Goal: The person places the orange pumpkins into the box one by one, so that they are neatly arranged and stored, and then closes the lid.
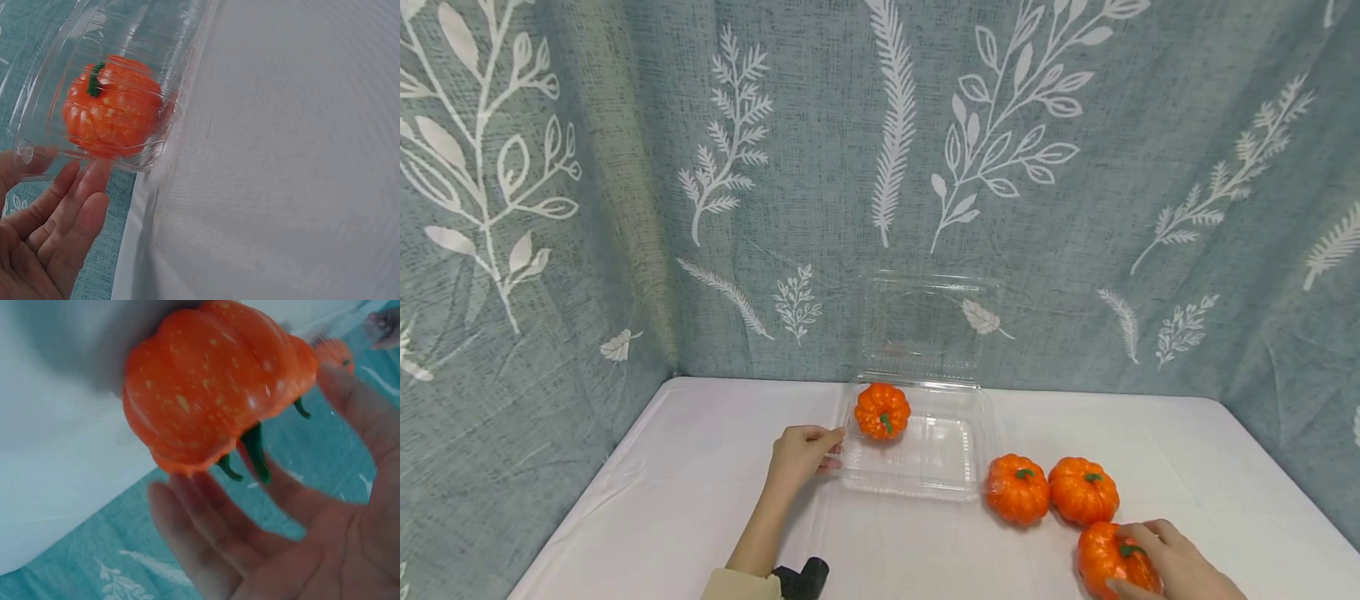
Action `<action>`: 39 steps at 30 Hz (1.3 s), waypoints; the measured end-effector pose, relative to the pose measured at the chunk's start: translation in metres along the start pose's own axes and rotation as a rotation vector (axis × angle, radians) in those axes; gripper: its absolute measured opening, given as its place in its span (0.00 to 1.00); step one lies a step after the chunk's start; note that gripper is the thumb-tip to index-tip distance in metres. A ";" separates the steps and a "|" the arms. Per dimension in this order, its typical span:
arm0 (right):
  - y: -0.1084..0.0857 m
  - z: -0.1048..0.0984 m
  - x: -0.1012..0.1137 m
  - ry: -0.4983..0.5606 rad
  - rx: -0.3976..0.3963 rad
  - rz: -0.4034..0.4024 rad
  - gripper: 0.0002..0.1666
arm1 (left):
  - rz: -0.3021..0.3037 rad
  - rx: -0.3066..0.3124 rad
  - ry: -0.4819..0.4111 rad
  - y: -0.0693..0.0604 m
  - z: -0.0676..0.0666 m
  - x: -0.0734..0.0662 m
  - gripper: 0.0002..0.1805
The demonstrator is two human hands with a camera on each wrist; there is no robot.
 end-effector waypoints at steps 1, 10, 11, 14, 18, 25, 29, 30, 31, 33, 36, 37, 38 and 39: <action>0.000 0.000 -0.001 -0.005 -0.011 0.004 0.43 | 0.001 0.000 0.001 0.000 0.000 -0.001 0.17; 0.005 0.004 -0.005 0.005 -0.046 0.023 0.45 | 0.014 0.001 -0.017 -0.001 0.000 -0.002 0.17; 0.005 0.004 -0.005 0.007 -0.050 0.023 0.45 | 0.022 0.006 -0.015 -0.001 0.000 -0.003 0.17; 0.005 0.003 -0.003 0.017 -0.058 0.023 0.45 | 0.020 0.006 -0.018 -0.002 0.000 -0.004 0.17; 0.005 0.004 -0.003 0.024 -0.064 0.029 0.47 | 0.001 0.002 -0.023 -0.002 -0.001 -0.001 0.17; 0.007 0.006 -0.005 0.031 -0.071 0.043 0.49 | 0.026 0.004 -0.031 -0.001 -0.002 -0.003 0.19; 0.006 0.006 -0.003 0.043 -0.084 0.030 0.49 | 0.001 -0.007 -0.036 0.000 -0.002 0.001 0.17; 0.005 0.005 -0.003 0.048 -0.089 0.026 0.50 | -0.003 -0.007 -0.035 0.001 -0.001 0.001 0.17; 0.005 0.005 -0.002 0.053 -0.095 0.025 0.49 | -0.009 -0.008 -0.035 0.001 -0.001 0.002 0.17; 0.004 0.003 -0.001 0.063 -0.104 0.026 0.49 | 0.006 -0.004 -0.027 -0.001 -0.001 -0.001 0.17; 0.004 0.001 0.001 0.059 -0.107 0.021 0.48 | 0.013 0.003 -0.030 -0.002 0.000 -0.002 0.18; 0.004 0.000 0.001 0.051 -0.107 0.021 0.48 | 0.013 0.004 -0.030 -0.002 0.000 -0.002 0.18; 0.005 0.000 0.002 0.044 -0.106 0.018 0.48 | 0.012 0.005 -0.028 -0.002 0.000 -0.002 0.18; 0.005 0.001 0.002 0.035 -0.103 0.016 0.48 | 0.003 0.003 -0.031 -0.001 0.000 0.000 0.18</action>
Point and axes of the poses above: each hand's wrist, its own y-axis towards the middle knuckle, its own z-axis out of the palm, x = y × z, the point moved 10 cm from there along y, towards the middle knuckle, and after that the axes turned 9 degrees about -y, right-handed, at the moved point
